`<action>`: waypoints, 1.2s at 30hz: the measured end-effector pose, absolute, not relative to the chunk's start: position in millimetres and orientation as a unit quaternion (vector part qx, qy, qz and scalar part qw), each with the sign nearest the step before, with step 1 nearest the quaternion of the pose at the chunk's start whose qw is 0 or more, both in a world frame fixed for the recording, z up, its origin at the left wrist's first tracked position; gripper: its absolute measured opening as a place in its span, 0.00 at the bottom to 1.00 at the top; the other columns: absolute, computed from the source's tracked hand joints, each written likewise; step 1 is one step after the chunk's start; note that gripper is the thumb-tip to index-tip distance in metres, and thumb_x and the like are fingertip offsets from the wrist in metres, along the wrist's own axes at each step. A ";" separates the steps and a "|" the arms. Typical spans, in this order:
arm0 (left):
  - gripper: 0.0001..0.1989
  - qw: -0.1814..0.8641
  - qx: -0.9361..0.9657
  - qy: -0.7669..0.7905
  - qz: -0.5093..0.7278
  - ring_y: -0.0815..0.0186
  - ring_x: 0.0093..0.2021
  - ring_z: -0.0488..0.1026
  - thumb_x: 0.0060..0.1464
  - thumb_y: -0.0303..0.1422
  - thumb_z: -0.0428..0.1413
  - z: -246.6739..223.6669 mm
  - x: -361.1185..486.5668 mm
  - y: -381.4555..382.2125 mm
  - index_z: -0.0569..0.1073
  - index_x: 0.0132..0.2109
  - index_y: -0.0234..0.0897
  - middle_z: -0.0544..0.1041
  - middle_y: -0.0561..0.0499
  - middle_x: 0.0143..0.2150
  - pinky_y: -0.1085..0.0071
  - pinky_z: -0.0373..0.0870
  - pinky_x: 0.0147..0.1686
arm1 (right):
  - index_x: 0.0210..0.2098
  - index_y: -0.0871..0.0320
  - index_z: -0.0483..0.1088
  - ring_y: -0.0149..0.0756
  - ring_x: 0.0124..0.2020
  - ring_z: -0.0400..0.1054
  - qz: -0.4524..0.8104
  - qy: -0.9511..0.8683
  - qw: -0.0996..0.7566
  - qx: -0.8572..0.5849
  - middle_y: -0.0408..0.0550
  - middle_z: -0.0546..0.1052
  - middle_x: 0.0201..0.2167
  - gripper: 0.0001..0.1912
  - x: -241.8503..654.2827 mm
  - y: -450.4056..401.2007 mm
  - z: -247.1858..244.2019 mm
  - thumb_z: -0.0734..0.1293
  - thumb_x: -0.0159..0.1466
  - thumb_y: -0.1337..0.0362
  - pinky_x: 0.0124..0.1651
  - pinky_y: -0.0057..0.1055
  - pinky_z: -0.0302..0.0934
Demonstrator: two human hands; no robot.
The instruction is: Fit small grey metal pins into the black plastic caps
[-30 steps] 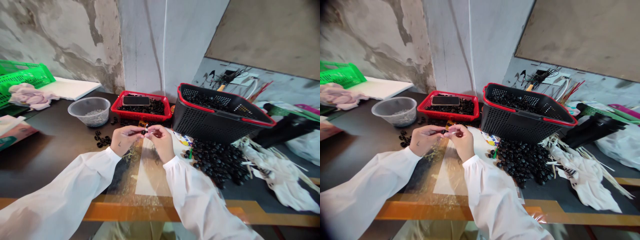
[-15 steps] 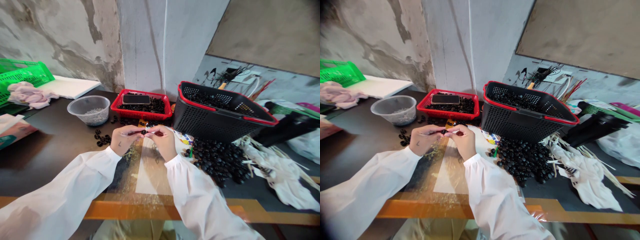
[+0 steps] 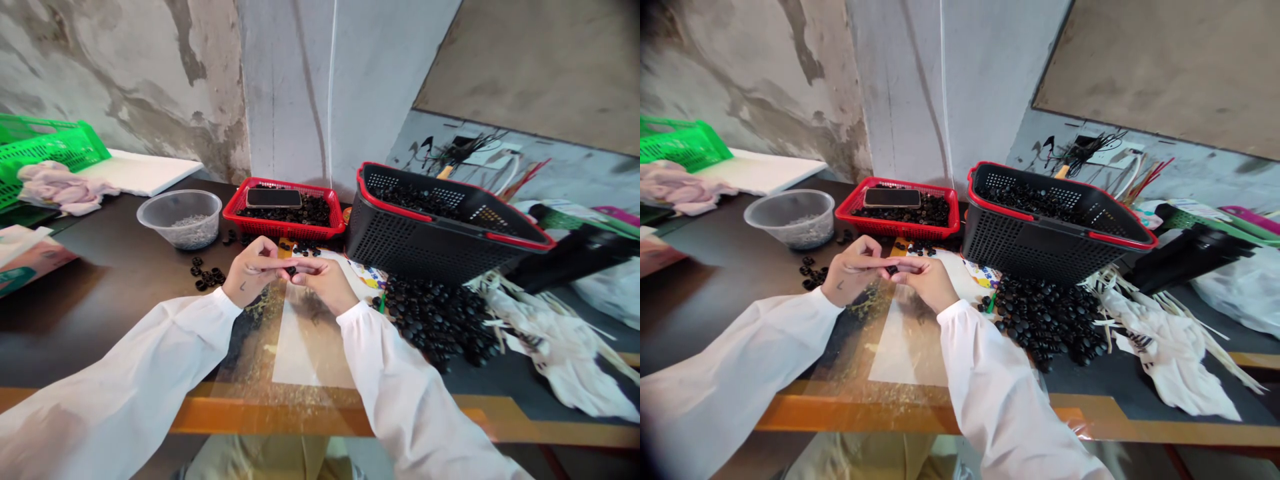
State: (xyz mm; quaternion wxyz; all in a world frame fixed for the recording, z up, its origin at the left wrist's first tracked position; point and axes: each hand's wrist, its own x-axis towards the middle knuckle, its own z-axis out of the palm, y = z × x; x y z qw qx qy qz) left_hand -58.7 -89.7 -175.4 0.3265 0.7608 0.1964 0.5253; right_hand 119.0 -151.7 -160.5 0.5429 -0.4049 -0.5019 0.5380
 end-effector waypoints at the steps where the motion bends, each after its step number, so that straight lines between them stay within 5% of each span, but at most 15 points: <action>1: 0.09 0.362 0.747 0.182 0.528 0.72 0.29 0.70 0.51 0.40 0.67 -175.3 -57.6 -92.1 0.84 0.41 0.48 0.65 0.53 0.34 0.72 0.74 0.30 | 0.37 0.52 0.82 0.35 0.38 0.77 0.522 -0.505 0.551 -0.411 0.41 0.84 0.36 0.16 118.5 -152.0 -161.0 0.76 0.48 0.67 0.50 0.35 0.69; 7: 0.11 0.495 0.662 0.120 0.549 0.69 0.28 0.76 0.48 0.39 0.69 -174.2 -50.8 -115.5 0.84 0.42 0.51 0.70 0.52 0.33 0.69 0.79 0.30 | 0.27 0.52 0.83 0.35 0.27 0.75 0.483 -0.505 0.582 -0.415 0.41 0.82 0.25 0.10 112.1 -161.1 -150.1 0.72 0.47 0.70 0.37 0.32 0.71; 12: 0.14 0.431 0.701 0.089 0.561 0.70 0.28 0.76 0.55 0.33 0.65 -176.8 -50.9 -121.1 0.81 0.49 0.52 0.74 0.51 0.33 0.74 0.78 0.29 | 0.23 0.52 0.81 0.36 0.27 0.74 0.465 -0.522 0.581 -0.418 0.41 0.81 0.23 0.07 110.3 -168.8 -142.3 0.70 0.49 0.70 0.36 0.32 0.71; 17: 0.15 0.316 0.787 0.078 0.524 0.72 0.30 0.75 0.58 0.32 0.62 -172.1 -61.2 -104.8 0.80 0.52 0.50 0.73 0.51 0.35 0.76 0.75 0.31 | 0.35 0.55 0.80 0.35 0.31 0.75 0.393 -0.594 0.541 -0.448 0.42 0.82 0.30 0.09 116.4 -160.3 -152.7 0.72 0.53 0.65 0.39 0.31 0.69; 21: 0.20 0.180 0.814 0.193 0.517 0.72 0.31 0.71 0.60 0.37 0.60 -170.0 -73.3 -85.9 0.75 0.59 0.44 0.75 0.49 0.39 0.78 0.71 0.31 | 0.40 0.55 0.75 0.37 0.40 0.73 0.169 -0.735 0.417 -0.508 0.45 0.80 0.39 0.08 136.4 -161.6 -145.8 0.72 0.60 0.63 0.48 0.33 0.65; 25: 0.16 0.175 0.794 0.276 0.513 0.71 0.30 0.69 0.66 0.39 0.51 -173.0 -79.2 -72.2 0.80 0.51 0.38 0.74 0.49 0.36 0.76 0.67 0.29 | 0.39 0.57 0.70 0.37 0.39 0.70 -0.004 -0.752 0.316 -0.578 0.47 0.76 0.37 0.05 177.7 -184.3 -128.7 0.70 0.63 0.67 0.43 0.31 0.61; 31: 0.16 0.205 0.871 0.218 0.391 0.70 0.32 0.70 0.64 0.42 0.54 -184.1 -71.4 -71.2 0.82 0.38 0.37 0.75 0.50 0.37 0.74 0.66 0.33 | 0.33 0.57 0.68 0.37 0.35 0.66 -0.095 -0.737 0.100 -0.662 0.47 0.73 0.34 0.03 252.5 -234.3 -123.7 0.67 0.64 0.69 0.36 0.31 0.54; 36: 0.14 0.140 0.948 0.112 0.264 0.64 0.43 0.74 0.61 0.45 0.57 -194.3 -59.3 -85.4 0.81 0.48 0.47 0.78 0.49 0.42 0.71 0.66 0.42 | 0.39 0.57 0.71 0.40 0.42 0.67 -0.114 -0.728 -0.014 -0.676 0.50 0.74 0.39 0.04 277.8 -254.0 -129.5 0.64 0.67 0.68 0.41 0.32 0.56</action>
